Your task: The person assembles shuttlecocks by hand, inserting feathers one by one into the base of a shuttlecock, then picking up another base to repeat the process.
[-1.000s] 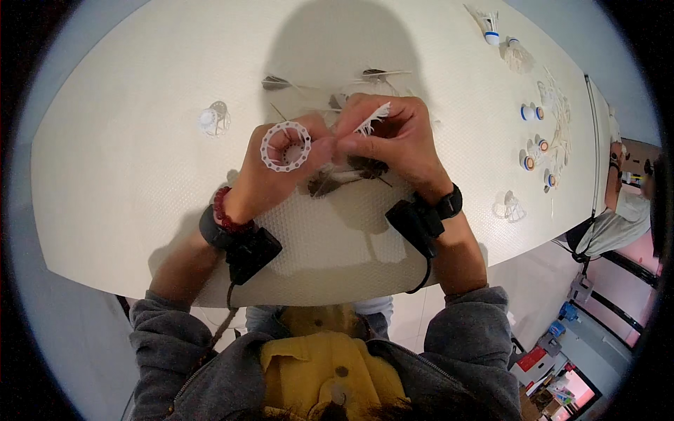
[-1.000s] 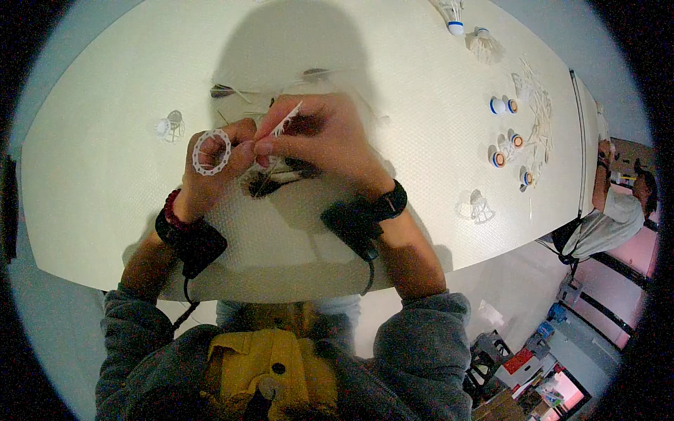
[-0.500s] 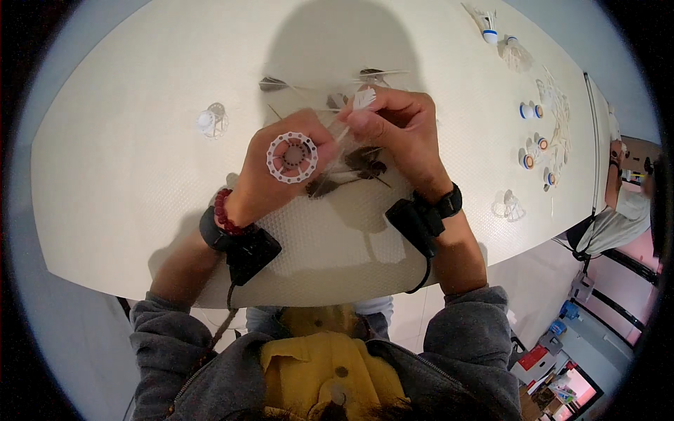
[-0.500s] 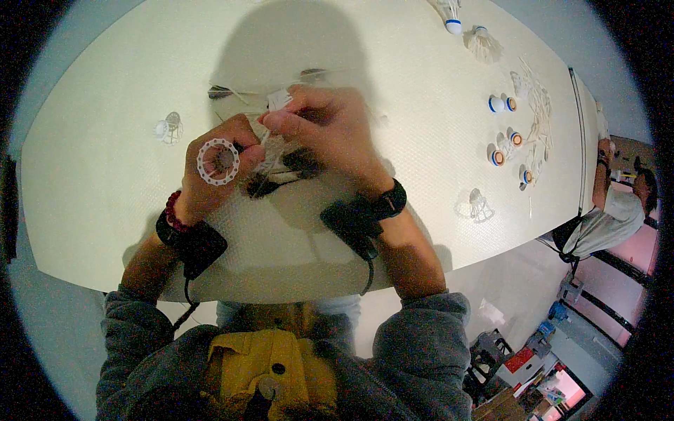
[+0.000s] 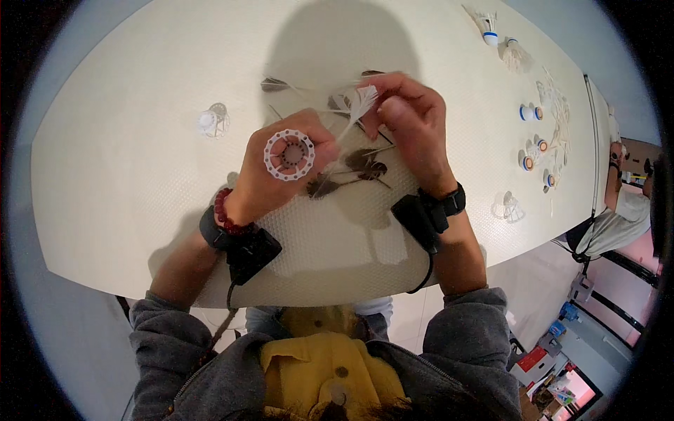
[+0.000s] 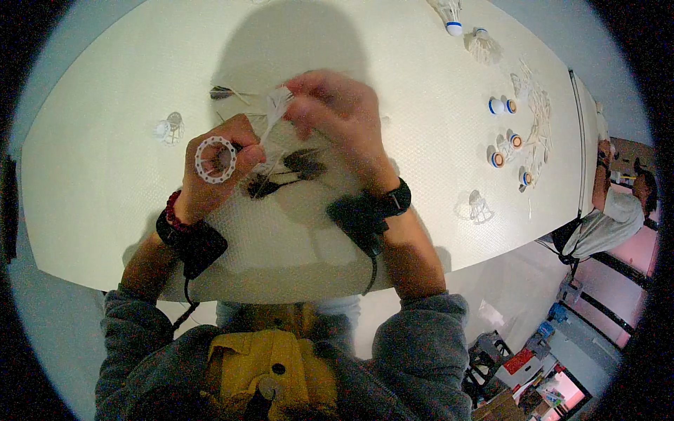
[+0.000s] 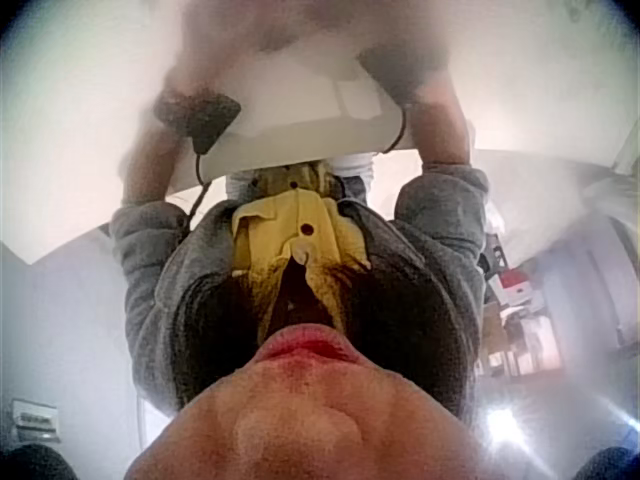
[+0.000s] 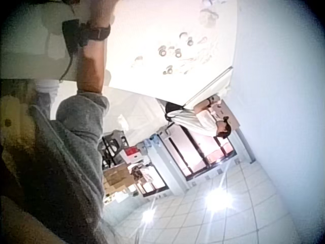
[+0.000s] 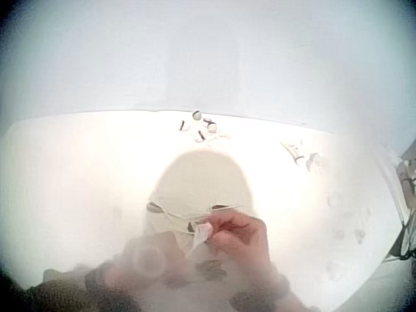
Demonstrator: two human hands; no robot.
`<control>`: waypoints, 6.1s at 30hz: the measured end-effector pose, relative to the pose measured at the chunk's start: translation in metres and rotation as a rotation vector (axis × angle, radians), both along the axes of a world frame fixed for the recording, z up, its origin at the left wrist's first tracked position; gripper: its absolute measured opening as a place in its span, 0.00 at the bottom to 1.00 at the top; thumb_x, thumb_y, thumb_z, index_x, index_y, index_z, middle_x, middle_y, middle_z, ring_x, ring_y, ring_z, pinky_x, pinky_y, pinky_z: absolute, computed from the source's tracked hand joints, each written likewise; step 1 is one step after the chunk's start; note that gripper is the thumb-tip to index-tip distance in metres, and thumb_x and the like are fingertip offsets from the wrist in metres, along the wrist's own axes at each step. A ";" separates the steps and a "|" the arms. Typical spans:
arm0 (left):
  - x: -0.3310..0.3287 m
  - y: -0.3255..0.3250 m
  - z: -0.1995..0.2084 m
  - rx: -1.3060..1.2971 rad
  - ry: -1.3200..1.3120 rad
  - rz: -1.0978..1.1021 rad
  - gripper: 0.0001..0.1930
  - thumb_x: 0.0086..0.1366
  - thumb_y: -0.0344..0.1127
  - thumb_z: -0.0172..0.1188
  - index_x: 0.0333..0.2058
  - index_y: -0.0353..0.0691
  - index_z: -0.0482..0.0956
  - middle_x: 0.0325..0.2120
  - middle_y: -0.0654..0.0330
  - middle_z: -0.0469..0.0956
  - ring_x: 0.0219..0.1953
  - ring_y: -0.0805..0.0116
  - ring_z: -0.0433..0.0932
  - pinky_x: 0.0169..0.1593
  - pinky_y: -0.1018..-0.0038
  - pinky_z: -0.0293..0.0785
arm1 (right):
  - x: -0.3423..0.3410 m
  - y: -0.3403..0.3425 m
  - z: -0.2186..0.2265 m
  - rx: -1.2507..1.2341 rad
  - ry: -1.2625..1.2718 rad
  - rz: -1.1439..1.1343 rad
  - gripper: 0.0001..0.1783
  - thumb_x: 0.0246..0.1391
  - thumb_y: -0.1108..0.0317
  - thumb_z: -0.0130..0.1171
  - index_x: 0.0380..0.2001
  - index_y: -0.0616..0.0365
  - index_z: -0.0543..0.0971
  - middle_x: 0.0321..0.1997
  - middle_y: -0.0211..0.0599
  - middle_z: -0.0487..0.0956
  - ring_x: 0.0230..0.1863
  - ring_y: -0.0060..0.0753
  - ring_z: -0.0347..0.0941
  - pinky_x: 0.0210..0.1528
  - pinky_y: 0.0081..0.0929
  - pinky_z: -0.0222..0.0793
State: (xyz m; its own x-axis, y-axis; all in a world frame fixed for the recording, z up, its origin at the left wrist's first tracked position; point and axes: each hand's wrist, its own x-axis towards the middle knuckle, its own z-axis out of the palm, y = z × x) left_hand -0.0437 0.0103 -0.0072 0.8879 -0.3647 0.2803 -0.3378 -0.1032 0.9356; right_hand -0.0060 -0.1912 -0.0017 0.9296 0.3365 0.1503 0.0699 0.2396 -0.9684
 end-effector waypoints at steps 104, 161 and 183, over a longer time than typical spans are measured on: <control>-0.003 -0.006 -0.003 0.254 -0.076 0.047 0.18 0.60 0.30 0.53 0.50 0.40 0.63 0.37 0.49 0.74 0.35 0.55 0.77 0.35 0.68 0.72 | -0.011 0.011 0.007 -0.369 -0.210 -0.149 0.06 0.45 0.75 0.65 0.28 0.64 0.80 0.25 0.27 0.77 0.23 0.11 0.66 0.23 0.08 0.59; -0.002 -0.006 -0.014 0.185 -0.121 0.035 0.22 0.60 0.30 0.55 0.51 0.41 0.57 0.40 0.50 0.73 0.34 0.57 0.79 0.34 0.67 0.75 | -0.009 0.011 0.008 -0.391 -0.243 -0.170 0.07 0.43 0.69 0.66 0.23 0.60 0.80 0.21 0.30 0.78 0.25 0.17 0.72 0.28 0.18 0.67; -0.002 -0.002 -0.010 0.123 0.100 -0.048 0.20 0.63 0.34 0.53 0.50 0.35 0.59 0.42 0.57 0.66 0.46 0.71 0.69 0.50 0.76 0.65 | -0.007 0.007 0.005 -0.250 -0.247 -0.172 0.05 0.44 0.75 0.65 0.28 0.63 0.81 0.29 0.34 0.80 0.28 0.18 0.73 0.30 0.16 0.69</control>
